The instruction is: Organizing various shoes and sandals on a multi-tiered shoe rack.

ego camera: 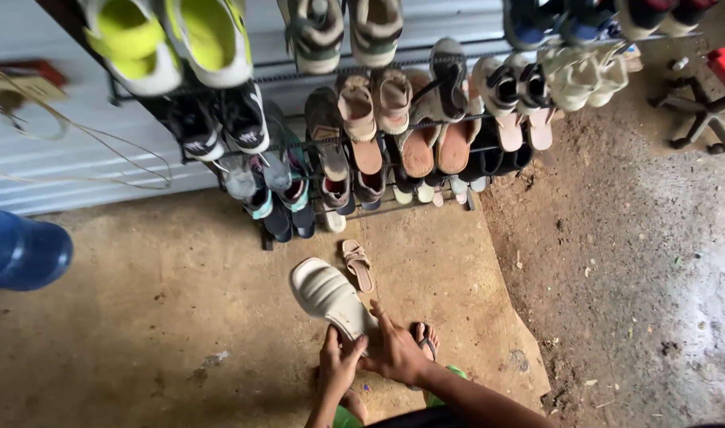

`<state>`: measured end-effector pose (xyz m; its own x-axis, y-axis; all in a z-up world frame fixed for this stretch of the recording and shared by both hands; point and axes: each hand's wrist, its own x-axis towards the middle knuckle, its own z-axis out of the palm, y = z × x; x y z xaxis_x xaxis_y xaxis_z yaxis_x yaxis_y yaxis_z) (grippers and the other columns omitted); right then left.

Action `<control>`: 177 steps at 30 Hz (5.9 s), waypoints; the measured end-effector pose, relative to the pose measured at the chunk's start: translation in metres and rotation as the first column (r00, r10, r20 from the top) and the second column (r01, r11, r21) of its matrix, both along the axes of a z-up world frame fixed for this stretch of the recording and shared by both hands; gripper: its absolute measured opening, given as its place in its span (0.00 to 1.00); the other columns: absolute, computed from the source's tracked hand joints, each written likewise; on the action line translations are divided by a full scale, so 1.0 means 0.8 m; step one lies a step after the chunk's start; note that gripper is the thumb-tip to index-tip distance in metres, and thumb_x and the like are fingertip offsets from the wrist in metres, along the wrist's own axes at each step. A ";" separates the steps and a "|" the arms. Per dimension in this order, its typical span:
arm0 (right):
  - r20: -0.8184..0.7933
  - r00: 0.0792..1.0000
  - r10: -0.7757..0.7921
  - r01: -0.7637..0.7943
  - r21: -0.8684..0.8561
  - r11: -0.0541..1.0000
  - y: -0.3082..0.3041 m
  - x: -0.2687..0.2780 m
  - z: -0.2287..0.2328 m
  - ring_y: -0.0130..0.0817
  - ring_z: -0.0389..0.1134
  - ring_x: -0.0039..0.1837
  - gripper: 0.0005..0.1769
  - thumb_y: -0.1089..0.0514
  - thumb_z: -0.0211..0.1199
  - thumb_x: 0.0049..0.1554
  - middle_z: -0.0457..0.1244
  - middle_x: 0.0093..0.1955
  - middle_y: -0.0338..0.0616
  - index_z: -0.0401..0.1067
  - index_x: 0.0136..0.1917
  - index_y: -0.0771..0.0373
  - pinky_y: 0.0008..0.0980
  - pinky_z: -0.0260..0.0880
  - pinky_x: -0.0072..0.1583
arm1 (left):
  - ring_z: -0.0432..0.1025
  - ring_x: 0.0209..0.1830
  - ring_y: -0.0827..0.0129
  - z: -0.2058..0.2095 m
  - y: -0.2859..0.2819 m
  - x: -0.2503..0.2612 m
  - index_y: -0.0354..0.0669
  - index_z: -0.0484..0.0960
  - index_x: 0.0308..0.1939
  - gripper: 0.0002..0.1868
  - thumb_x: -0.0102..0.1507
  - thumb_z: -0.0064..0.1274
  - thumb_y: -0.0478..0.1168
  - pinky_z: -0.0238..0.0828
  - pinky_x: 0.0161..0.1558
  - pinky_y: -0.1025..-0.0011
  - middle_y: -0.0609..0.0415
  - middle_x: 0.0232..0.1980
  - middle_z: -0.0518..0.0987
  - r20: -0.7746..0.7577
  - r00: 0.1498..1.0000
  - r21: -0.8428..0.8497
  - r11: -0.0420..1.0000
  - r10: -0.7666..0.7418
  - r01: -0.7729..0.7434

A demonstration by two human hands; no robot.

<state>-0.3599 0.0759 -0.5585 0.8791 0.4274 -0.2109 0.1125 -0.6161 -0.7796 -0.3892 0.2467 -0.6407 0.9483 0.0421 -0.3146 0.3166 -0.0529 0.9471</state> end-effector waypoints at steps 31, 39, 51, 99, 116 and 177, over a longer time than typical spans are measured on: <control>0.041 0.851 -0.523 0.518 -0.222 0.826 -0.052 0.410 -0.834 0.51 0.70 0.57 0.62 0.36 0.68 0.53 0.57 0.67 0.63 0.33 0.79 0.67 0.50 0.75 0.59 | 0.60 0.76 0.48 -0.664 -0.058 0.241 0.47 0.36 0.80 0.60 0.59 0.63 0.57 0.70 0.68 0.56 0.40 0.81 0.50 -0.449 0.849 0.473 0.732 -0.278 0.490; -0.010 0.836 -0.548 0.531 -0.232 0.815 -0.035 0.436 -0.834 0.54 0.59 0.73 0.66 0.39 0.69 0.53 0.47 0.78 0.61 0.27 0.83 0.66 0.51 0.64 0.72 | 0.73 0.65 0.50 -0.701 -0.043 0.228 0.42 0.43 0.81 0.49 0.65 0.57 0.48 0.71 0.66 0.60 0.39 0.67 0.74 -0.498 0.834 0.544 0.664 -0.237 0.513; 0.160 0.841 -0.516 0.540 -0.197 0.818 -0.030 0.455 -0.885 0.56 0.52 0.77 0.69 0.38 0.73 0.51 0.45 0.80 0.63 0.29 0.81 0.72 0.53 0.58 0.75 | 0.78 0.55 0.59 -0.698 -0.056 0.236 0.42 0.51 0.79 0.40 0.68 0.51 0.49 0.73 0.63 0.62 0.50 0.57 0.83 -0.530 0.818 0.521 0.675 -0.225 0.523; -0.363 0.901 -0.236 0.307 0.152 0.939 -0.078 0.131 -0.549 0.37 0.75 0.47 0.43 0.25 0.60 0.56 0.74 0.50 0.52 0.78 0.61 0.66 0.34 0.76 0.46 | 0.84 0.39 0.47 -0.515 -0.075 0.135 0.39 0.78 0.53 0.15 0.67 0.43 0.42 0.82 0.39 0.54 0.40 0.48 0.84 -0.482 0.821 0.208 0.950 0.308 -0.234; 0.085 0.932 -0.354 0.354 0.016 0.935 -0.090 -0.008 -0.014 0.56 0.73 0.59 0.55 0.48 0.73 0.51 0.64 0.63 0.66 0.46 0.80 0.70 0.44 0.77 0.59 | 0.85 0.28 0.58 0.060 -0.099 0.091 0.31 0.75 0.48 0.14 0.69 0.46 0.41 0.83 0.26 0.67 0.44 0.43 0.84 -0.161 0.978 -0.024 0.990 0.133 -0.139; 0.770 0.333 -0.544 0.451 0.376 0.809 -0.318 0.463 0.691 0.59 0.74 0.47 0.31 0.44 0.74 0.50 0.69 0.42 0.67 0.70 0.51 0.74 0.50 0.74 0.51 | 0.69 0.63 0.31 0.769 -0.259 0.499 0.39 0.50 0.77 0.52 0.58 0.69 0.42 0.70 0.60 0.47 0.23 0.66 0.69 0.820 0.323 0.568 0.739 -0.472 -0.364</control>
<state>0.0103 -0.1788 -0.0057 0.6600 -0.1787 0.7297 0.4056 -0.7328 -0.5463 0.0100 0.0394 -0.0259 0.5656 -0.2649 0.7809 -0.7063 -0.6445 0.2929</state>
